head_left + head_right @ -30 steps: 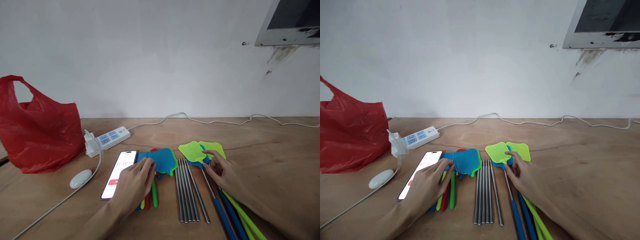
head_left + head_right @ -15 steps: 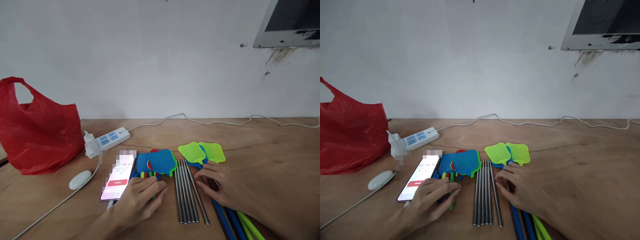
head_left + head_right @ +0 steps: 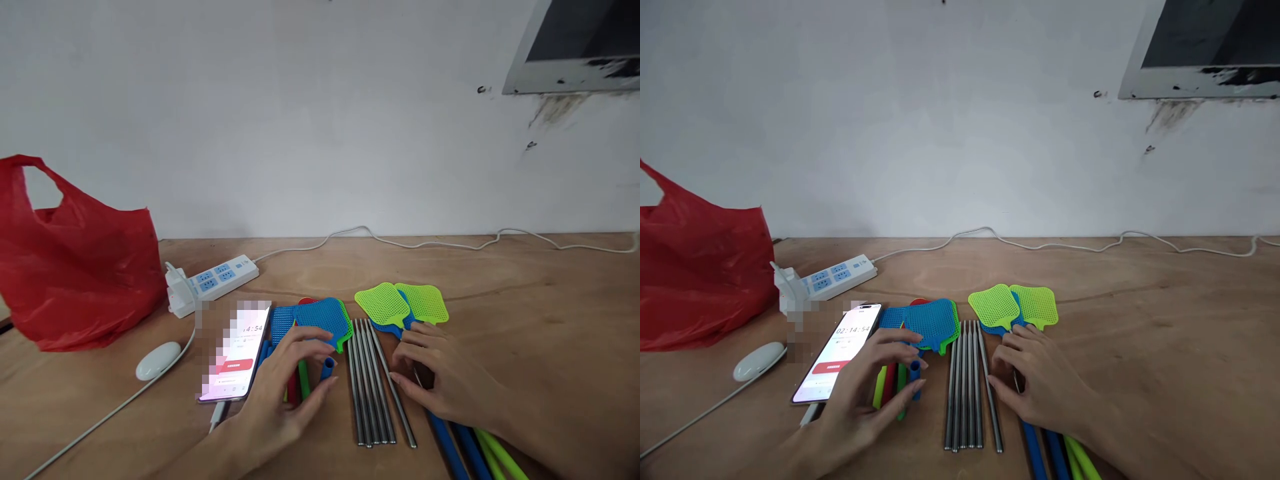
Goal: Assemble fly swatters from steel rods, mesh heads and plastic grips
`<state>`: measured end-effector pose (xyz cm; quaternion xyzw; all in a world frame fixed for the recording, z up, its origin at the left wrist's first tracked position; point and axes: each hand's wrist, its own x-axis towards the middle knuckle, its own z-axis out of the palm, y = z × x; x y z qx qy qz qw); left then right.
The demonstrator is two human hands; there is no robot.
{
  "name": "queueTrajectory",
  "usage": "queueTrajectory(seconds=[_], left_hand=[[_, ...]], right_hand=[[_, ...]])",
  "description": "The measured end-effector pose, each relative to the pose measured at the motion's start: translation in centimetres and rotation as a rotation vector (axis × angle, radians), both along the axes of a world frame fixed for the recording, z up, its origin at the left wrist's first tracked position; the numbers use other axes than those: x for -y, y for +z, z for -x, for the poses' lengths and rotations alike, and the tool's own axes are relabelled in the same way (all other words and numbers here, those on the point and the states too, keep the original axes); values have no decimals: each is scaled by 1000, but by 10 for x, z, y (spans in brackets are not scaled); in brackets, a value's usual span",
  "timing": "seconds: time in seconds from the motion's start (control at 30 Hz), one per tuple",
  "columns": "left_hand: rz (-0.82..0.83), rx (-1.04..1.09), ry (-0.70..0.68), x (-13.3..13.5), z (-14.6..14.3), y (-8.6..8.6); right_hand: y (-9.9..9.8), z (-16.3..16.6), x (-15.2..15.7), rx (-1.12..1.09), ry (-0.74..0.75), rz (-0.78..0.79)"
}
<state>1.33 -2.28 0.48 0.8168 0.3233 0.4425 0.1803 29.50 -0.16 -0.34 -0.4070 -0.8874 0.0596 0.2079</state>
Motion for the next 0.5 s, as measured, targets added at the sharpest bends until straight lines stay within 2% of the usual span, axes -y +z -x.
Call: queueTrajectory(seconds=[0.17,0.5], left_hand=[[111,33,4,-3,-4,-6],[213,-104,-54,6,-11,0]], right_hand=[[-1,4,4,-2,-70,-29],[-2,13,10,-33,-153,-56]])
